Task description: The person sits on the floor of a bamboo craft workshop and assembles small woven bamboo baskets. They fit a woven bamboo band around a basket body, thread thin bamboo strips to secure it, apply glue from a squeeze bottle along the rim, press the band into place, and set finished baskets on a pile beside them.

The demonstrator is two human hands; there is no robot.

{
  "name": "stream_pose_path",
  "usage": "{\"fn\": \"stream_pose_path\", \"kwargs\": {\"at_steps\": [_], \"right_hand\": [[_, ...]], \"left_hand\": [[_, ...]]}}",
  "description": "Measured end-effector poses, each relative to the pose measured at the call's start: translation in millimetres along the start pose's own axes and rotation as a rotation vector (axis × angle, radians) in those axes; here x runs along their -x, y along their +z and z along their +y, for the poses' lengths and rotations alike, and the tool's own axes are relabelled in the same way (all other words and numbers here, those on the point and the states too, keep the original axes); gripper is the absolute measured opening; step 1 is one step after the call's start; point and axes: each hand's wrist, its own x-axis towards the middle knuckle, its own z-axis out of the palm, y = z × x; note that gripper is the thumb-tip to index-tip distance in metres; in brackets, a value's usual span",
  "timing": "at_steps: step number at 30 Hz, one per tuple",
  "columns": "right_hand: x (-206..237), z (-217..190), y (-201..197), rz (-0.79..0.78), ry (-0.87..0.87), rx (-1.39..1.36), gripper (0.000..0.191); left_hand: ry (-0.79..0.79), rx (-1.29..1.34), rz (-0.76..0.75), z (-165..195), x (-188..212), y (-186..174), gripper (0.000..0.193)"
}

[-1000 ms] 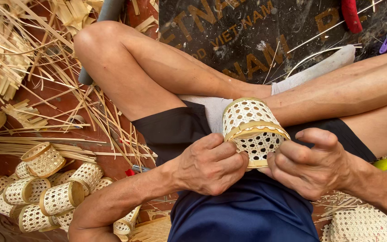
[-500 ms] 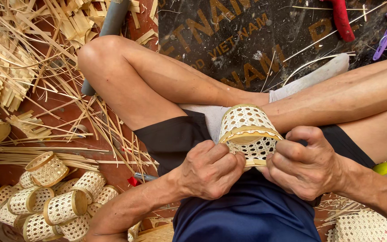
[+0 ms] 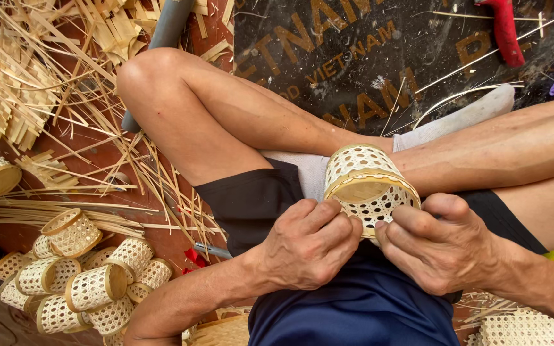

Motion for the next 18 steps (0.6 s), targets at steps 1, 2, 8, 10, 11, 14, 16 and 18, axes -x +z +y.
{"fn": "stream_pose_path", "kwargs": {"at_steps": [1, 2, 8, 10, 11, 14, 16, 18], "right_hand": [[-0.3, -4.3, -0.1, 0.003, 0.025, 0.003, 0.031], [-0.5, -6.5, 0.9, 0.010, 0.046, 0.016, 0.030], [-1.5, -12.5, 5.8, 0.140, 0.158, 0.067, 0.014], [-1.4, -11.4, 6.3, 0.156, 0.161, 0.059, 0.014], [-1.1, -11.0, 6.0, 0.149, 0.167, 0.053, 0.013], [-0.4, -9.9, 4.9, 0.148, 0.164, 0.056, 0.014], [0.1, -9.9, 4.1, 0.152, 0.162, 0.053, 0.015], [0.4, -9.8, 4.0, 0.158, 0.155, 0.054, 0.014]], "left_hand": [[-0.010, 0.006, -0.003, 0.2, 0.5, -0.2, 0.031], [-0.013, 0.003, -0.003, 0.0, 1.2, 0.0, 0.032], [-0.059, -0.055, 0.053, 5.7, 3.9, 6.9, 0.029], [-0.073, -0.063, 0.071, 7.1, 3.6, 10.2, 0.029], [-0.072, -0.058, 0.069, 7.6, 3.6, 11.5, 0.030], [-0.055, -0.077, 0.083, 6.5, 3.7, 13.7, 0.028], [-0.057, -0.079, 0.086, 6.5, 4.3, 13.7, 0.027], [-0.066, -0.066, 0.085, 6.8, 4.6, 13.2, 0.029]]}}
